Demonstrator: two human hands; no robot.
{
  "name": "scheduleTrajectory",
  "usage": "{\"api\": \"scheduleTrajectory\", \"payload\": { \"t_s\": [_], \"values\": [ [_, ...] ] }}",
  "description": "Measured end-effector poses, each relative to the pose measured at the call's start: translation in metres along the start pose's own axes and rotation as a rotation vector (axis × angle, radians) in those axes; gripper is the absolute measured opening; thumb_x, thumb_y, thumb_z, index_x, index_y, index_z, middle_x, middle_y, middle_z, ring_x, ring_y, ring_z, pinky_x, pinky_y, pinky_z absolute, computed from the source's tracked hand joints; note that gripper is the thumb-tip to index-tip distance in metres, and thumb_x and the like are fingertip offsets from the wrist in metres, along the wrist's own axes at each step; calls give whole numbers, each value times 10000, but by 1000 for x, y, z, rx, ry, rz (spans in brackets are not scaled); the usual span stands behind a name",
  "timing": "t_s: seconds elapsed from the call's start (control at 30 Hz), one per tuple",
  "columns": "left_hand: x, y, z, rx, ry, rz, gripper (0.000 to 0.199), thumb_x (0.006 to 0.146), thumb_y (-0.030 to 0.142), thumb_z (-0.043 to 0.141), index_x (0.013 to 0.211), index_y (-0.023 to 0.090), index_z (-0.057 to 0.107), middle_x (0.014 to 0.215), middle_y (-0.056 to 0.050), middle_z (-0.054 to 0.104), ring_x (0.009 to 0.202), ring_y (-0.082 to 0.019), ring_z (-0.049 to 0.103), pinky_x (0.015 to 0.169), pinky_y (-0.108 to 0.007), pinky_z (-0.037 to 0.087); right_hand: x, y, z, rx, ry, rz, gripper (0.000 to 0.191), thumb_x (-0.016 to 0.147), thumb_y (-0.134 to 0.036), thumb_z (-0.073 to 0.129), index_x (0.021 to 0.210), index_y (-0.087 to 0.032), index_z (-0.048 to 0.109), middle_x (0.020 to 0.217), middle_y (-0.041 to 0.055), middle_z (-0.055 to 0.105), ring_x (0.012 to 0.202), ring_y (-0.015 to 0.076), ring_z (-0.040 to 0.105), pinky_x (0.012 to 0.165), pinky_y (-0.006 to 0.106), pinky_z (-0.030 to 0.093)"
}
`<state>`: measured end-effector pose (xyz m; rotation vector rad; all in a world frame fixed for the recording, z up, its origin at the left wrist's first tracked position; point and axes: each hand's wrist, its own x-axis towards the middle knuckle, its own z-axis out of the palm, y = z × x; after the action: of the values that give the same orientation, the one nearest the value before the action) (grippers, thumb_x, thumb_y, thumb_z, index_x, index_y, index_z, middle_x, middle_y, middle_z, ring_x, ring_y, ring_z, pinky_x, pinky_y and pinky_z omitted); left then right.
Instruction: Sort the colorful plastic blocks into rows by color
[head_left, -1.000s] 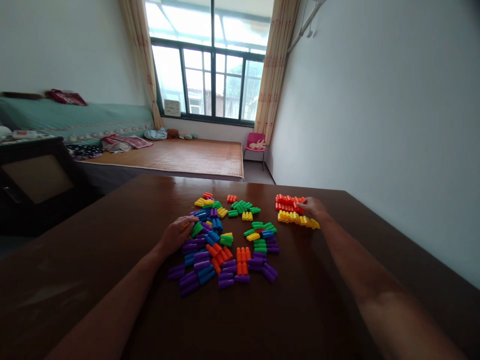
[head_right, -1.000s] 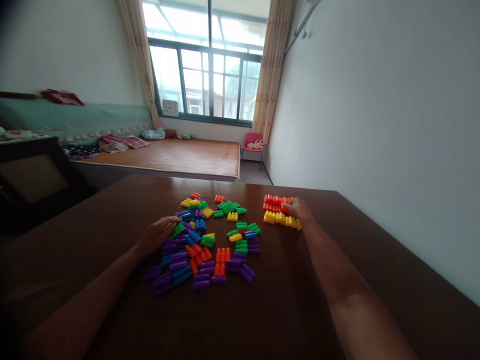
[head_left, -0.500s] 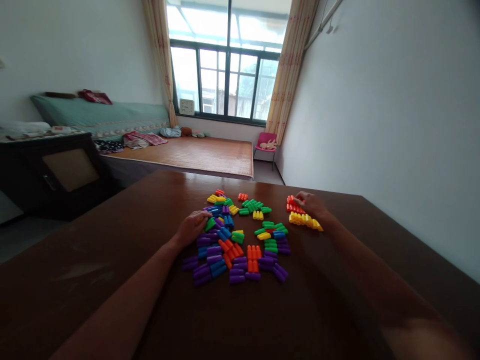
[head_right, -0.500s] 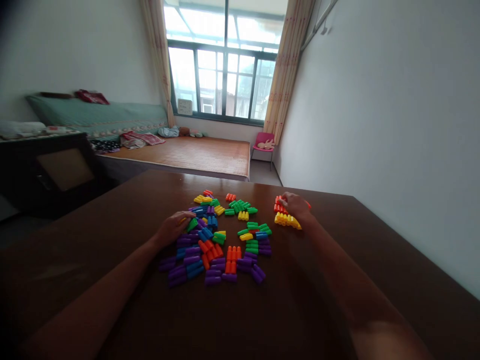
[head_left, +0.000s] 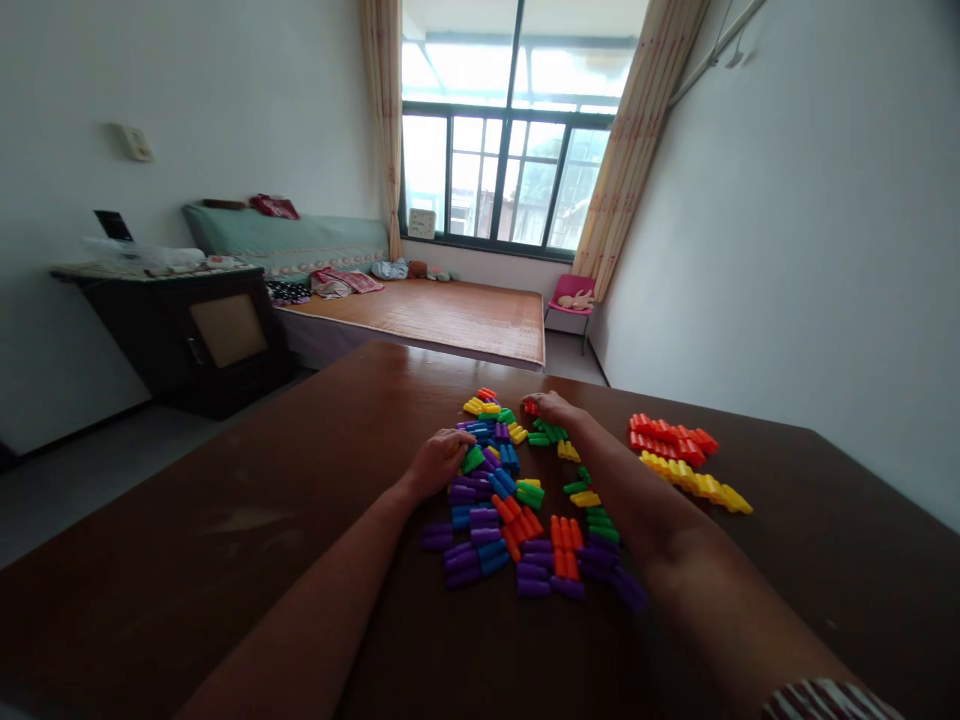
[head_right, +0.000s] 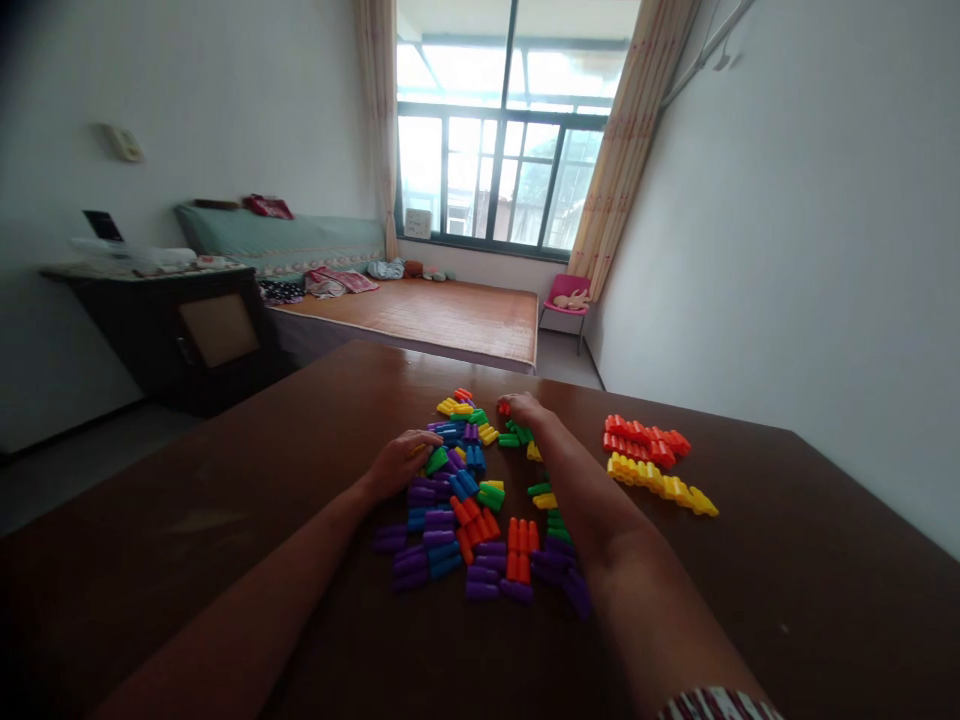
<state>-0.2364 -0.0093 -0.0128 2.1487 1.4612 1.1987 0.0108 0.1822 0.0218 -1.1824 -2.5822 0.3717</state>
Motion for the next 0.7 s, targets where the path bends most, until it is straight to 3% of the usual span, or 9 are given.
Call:
{"api": "scheduleTrajectory", "payload": {
  "t_s": [0.2, 0.37, 0.47, 0.57, 0.63, 0.7],
  "values": [
    [1, -6, 2, -9, -4, 5, 262, 872, 331, 474, 980, 236, 692, 1045, -63, 710, 1052, -221, 620, 972, -381, 473, -17, -5, -14, -109, 53, 113, 275, 644, -138, 713, 915, -163, 673, 997, 90, 673, 844, 200, 625, 722, 257, 466],
    [3, -10, 1, 4, -9, 8, 293, 868, 400, 476, 982, 238, 693, 1055, -59, 708, 1049, -229, 628, 959, -376, 482, -60, 2, -42, -70, 207, 181, 85, 737, -176, 626, 821, -185, 638, 853, 31, 679, 763, 144, 605, 686, 222, 449],
    [4, -8, -2, 21, -9, 0, 312, 850, 434, 494, 968, 232, 700, 1046, -63, 712, 1034, -237, 636, 947, -376, 490, -104, 41, -70, 75, 394, 297, 114, 769, -286, 612, 816, -183, 625, 817, 30, 680, 714, 140, 606, 649, 229, 454],
    [5, -6, -4, 33, -10, -2, 341, 843, 467, 495, 970, 229, 704, 1057, -70, 713, 1039, -245, 636, 947, -380, 490, -162, 104, -98, 146, 584, 552, 231, 766, -390, 612, 820, -166, 625, 813, 55, 689, 701, 151, 616, 626, 238, 465],
    [6, -8, -3, 42, -11, -4, 363, 842, 490, 492, 973, 227, 705, 1063, -74, 712, 1042, -249, 635, 946, -384, 491, -203, 147, -110, 102, 628, 754, 228, 756, -386, 619, 795, -162, 631, 803, 70, 697, 681, 160, 622, 595, 244, 462],
    [7, -10, -2, 51, -9, -8, 384, 840, 513, 489, 974, 226, 706, 1064, -77, 712, 1041, -251, 636, 943, -384, 493, -237, 181, -112, 7, 594, 927, 218, 737, -386, 639, 756, -170, 642, 744, 75, 695, 636, 178, 623, 550, 260, 448]
  ]
}}
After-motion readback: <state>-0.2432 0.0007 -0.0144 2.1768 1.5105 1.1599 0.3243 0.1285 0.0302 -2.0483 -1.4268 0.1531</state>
